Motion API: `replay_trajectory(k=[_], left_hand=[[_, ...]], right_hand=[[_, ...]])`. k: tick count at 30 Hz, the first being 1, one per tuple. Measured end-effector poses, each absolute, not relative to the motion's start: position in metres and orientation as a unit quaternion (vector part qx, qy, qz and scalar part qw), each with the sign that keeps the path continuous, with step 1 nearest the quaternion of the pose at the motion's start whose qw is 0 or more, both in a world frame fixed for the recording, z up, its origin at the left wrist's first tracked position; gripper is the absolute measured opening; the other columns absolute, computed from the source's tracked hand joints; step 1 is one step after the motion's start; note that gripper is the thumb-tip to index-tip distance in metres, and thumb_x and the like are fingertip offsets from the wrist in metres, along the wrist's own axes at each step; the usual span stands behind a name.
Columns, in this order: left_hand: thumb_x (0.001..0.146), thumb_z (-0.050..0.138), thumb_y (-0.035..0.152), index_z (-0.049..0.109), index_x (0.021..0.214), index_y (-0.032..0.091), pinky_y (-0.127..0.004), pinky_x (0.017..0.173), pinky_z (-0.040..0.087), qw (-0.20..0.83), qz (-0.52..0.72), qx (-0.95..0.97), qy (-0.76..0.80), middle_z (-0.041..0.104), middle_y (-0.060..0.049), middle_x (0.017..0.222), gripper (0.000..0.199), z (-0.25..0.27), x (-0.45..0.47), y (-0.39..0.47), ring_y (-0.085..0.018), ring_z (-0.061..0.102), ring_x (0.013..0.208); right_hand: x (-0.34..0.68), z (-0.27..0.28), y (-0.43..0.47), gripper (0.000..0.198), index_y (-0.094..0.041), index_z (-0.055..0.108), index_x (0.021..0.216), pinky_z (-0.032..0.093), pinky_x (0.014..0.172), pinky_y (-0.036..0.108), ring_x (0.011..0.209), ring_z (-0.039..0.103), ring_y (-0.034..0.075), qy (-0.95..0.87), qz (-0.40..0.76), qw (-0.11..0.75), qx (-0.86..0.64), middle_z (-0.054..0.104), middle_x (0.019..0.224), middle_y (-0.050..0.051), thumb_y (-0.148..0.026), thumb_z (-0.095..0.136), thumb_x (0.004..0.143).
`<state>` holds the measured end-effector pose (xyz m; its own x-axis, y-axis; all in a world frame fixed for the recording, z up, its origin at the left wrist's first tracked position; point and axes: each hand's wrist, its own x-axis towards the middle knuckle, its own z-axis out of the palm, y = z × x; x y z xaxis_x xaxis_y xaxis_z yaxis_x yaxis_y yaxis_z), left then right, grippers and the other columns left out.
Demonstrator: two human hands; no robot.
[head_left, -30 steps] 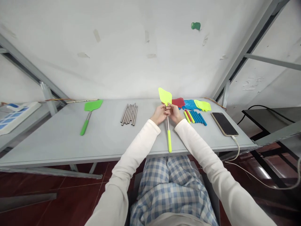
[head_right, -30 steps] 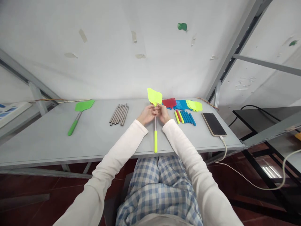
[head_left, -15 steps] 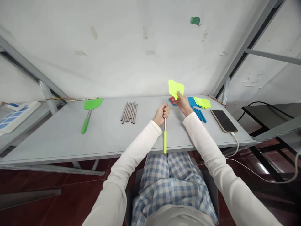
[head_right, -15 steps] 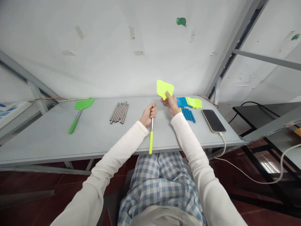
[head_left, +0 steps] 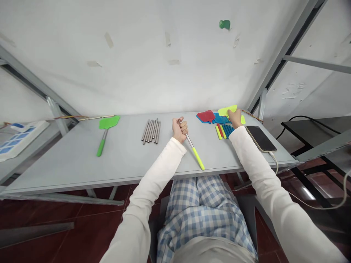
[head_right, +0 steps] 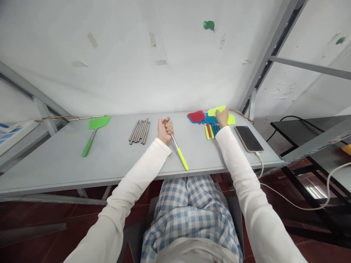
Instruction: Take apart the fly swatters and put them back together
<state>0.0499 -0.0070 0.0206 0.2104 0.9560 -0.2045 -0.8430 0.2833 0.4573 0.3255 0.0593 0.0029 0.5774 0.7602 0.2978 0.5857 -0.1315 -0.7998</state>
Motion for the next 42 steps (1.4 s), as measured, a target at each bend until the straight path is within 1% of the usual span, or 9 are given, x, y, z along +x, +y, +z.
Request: replay_trajectory(k=[7,13,17,20,27,30,34,38,42], left_hand=[[0.091,0.034,0.031,0.035,0.068,0.02,-0.015,0.032,0.003,0.742,0.612,0.133,0.24,0.008,0.01,0.052,0.026,0.016,0.044,-0.007,-0.003,0.006,0.034],[0.091,0.032,0.03,0.031,0.064,0.02,-0.017,0.032,0.006,0.723,0.638,0.117,0.239,0.01,0.009,0.051,0.029,0.014,0.039,-0.004,-0.004,0.006,0.035],[0.089,0.032,0.029,0.027,0.062,0.021,-0.02,0.034,0.006,0.682,0.686,0.11,0.228,0.01,0.008,0.049,0.029,0.014,0.034,0.004,-0.005,0.006,0.036],[0.089,0.03,0.029,0.024,0.062,0.021,-0.021,0.035,0.006,0.624,0.744,0.077,0.227,0.009,0.008,0.048,0.029,0.014,0.027,0.009,-0.006,0.006,0.036],[0.089,0.024,0.026,0.022,0.061,0.02,-0.022,0.038,0.01,0.535,0.803,0.025,0.262,0.008,0.008,0.046,0.029,0.019,0.006,0.009,-0.006,0.008,0.035],[0.09,0.024,0.033,0.031,0.062,0.02,-0.02,0.039,0.017,0.536,0.799,0.083,0.26,0.022,0.007,0.046,0.032,0.017,0.007,0.014,-0.006,0.02,0.035],[0.09,0.018,0.048,0.049,0.075,0.02,-0.022,0.054,0.039,0.564,0.762,0.183,0.259,0.057,-0.002,0.067,0.044,0.007,0.022,0.017,-0.011,0.056,0.056],[0.089,0.017,0.056,0.055,0.086,0.02,-0.028,0.069,0.045,0.609,0.706,0.264,0.247,0.065,-0.007,0.085,0.053,-0.004,0.037,0.013,-0.019,0.065,0.079],[0.09,0.013,0.057,0.056,0.092,0.021,-0.033,0.077,0.046,0.635,0.675,0.295,0.232,0.066,-0.008,0.089,0.056,-0.01,0.041,0.01,-0.021,0.066,0.083]], right_hand=[[0.345,-0.004,0.063,0.034,-0.007,0.053,0.11,0.039,0.095,0.045,0.106,0.056,0.029,-0.393,0.065,0.351,-0.847,0.061,0.107,0.021,-0.017,0.053,0.078],[0.329,-0.008,0.054,0.047,-0.002,0.05,0.119,0.028,0.101,0.054,0.127,0.036,0.037,-0.383,-0.025,0.35,-0.854,0.044,0.132,0.03,-0.016,0.057,0.075],[0.29,-0.008,0.028,0.03,-0.014,0.06,0.107,0.034,0.099,0.045,0.111,0.048,0.027,-0.624,0.037,0.385,-0.68,0.059,0.113,0.017,-0.032,0.042,0.091],[0.249,-0.007,0.002,0.04,-0.021,0.064,0.1,0.038,0.095,0.038,0.1,0.053,0.022,-0.815,0.117,0.346,-0.449,0.062,0.104,0.009,-0.042,0.03,0.097],[0.196,-0.02,-0.015,0.039,-0.016,0.061,0.107,0.036,0.083,0.036,0.081,0.055,0.024,-0.903,0.049,0.205,-0.373,0.065,0.09,0.012,-0.043,0.035,0.097],[0.196,-0.029,-0.008,0.037,-0.014,0.058,0.111,0.034,0.08,0.034,0.076,0.057,0.023,-0.886,0.007,0.197,-0.42,0.067,0.088,0.013,-0.037,0.033,0.099],[0.198,-0.029,-0.007,0.034,-0.014,0.055,0.112,0.033,0.077,0.03,0.08,0.061,0.022,-0.867,-0.039,0.21,-0.451,0.07,0.092,0.013,-0.035,0.031,0.1],[0.191,-0.023,-0.01,0.036,-0.012,0.053,0.113,0.032,0.074,0.028,0.081,0.062,0.021,-0.861,-0.078,0.195,-0.464,0.071,0.091,0.013,-0.034,0.027,0.101],[0.191,-0.021,-0.01,0.037,-0.013,0.054,0.112,0.031,0.074,0.028,0.085,0.062,0.02,-0.849,-0.111,0.191,-0.481,0.071,0.095,0.012,-0.034,0.026,0.102]])
